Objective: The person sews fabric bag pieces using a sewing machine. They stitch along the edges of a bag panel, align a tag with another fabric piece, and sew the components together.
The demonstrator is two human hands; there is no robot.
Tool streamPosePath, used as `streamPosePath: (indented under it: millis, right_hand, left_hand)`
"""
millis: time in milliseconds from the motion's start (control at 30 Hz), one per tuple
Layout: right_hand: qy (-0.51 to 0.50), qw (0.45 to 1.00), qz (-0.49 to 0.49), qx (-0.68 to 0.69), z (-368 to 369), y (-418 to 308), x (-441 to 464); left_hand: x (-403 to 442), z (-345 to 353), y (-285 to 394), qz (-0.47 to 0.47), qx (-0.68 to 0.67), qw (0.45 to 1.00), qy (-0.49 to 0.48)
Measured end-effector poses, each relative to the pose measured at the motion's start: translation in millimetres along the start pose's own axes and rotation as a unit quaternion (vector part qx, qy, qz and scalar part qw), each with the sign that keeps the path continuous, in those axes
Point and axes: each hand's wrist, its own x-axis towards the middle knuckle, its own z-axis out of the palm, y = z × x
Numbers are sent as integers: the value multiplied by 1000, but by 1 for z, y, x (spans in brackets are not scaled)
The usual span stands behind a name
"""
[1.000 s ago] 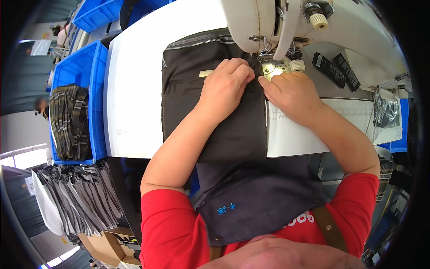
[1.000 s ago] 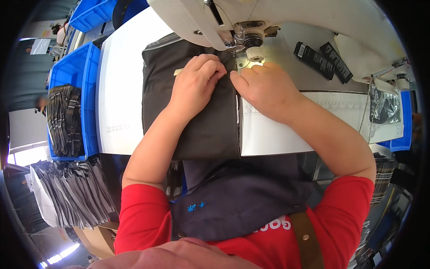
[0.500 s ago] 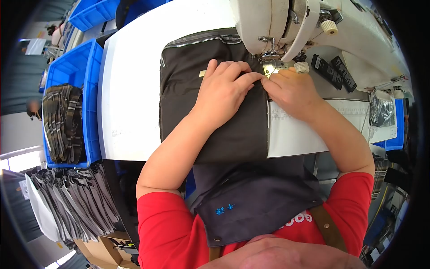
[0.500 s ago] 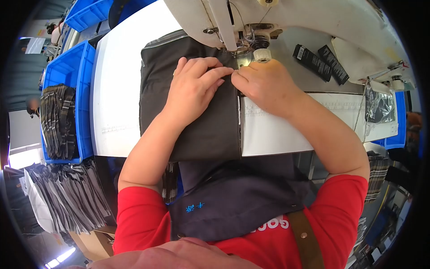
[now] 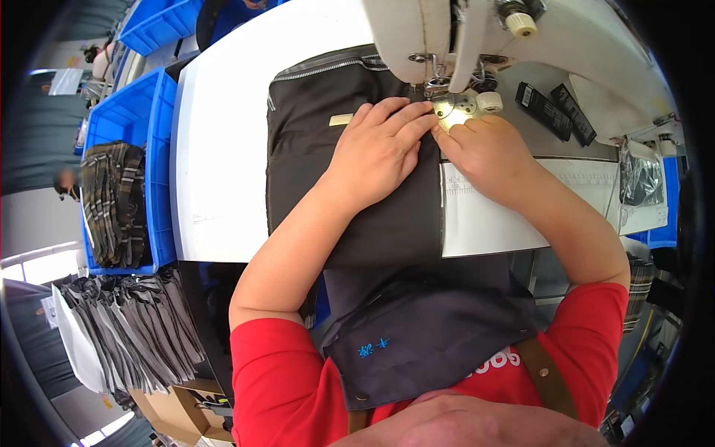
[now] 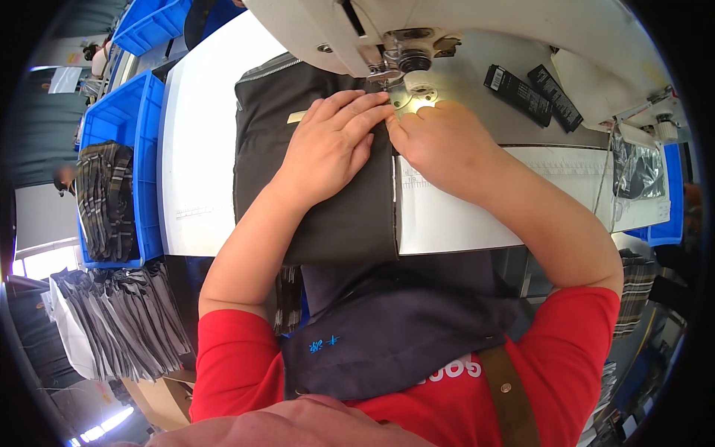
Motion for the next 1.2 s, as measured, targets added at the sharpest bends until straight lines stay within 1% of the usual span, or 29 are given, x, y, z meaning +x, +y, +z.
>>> streamPosePath:
  millis: [67, 267, 500, 633, 700, 900, 967, 1000, 1067, 1200]
  right_hand:
    - [0, 1000, 2, 2, 1, 1, -2]
    - [-15, 1000, 10, 2, 2, 0, -4]
    - [-19, 999, 25, 21, 4, 3, 0]
    - [-17, 999, 37, -3, 9, 5, 2]
    - [-23, 998, 52, 13, 6, 5, 4]
    - [-29, 998, 58, 14, 4, 5, 5]
    - [-24, 998, 59, 18, 6, 5, 4]
    - [-19, 998, 60, 21, 6, 6, 4]
    - [-13, 998, 57, 23, 6, 6, 5]
    - [-1, 998, 52, 24, 9, 6, 4]
  left_hand:
    - [-1, 0, -1, -4, -1, 1000, 14]
    - [-2, 1, 5, -20, 21, 999, 14]
    - [0, 3, -3, -12, 12, 1000, 21]
    - [3, 5, -11, -6, 5, 1000, 29]
    - [5, 6, -13, -3, 2, 999, 34]
    - [7, 5, -12, -1, -8, 999, 42]
    - [9, 2, -11, 15, 24, 998, 57]
    - [9, 2, -11, 15, 24, 998, 57]
    - [9, 3, -12, 6, -1, 1000, 22]
    - [7, 5, -14, -2, -3, 1000, 17]
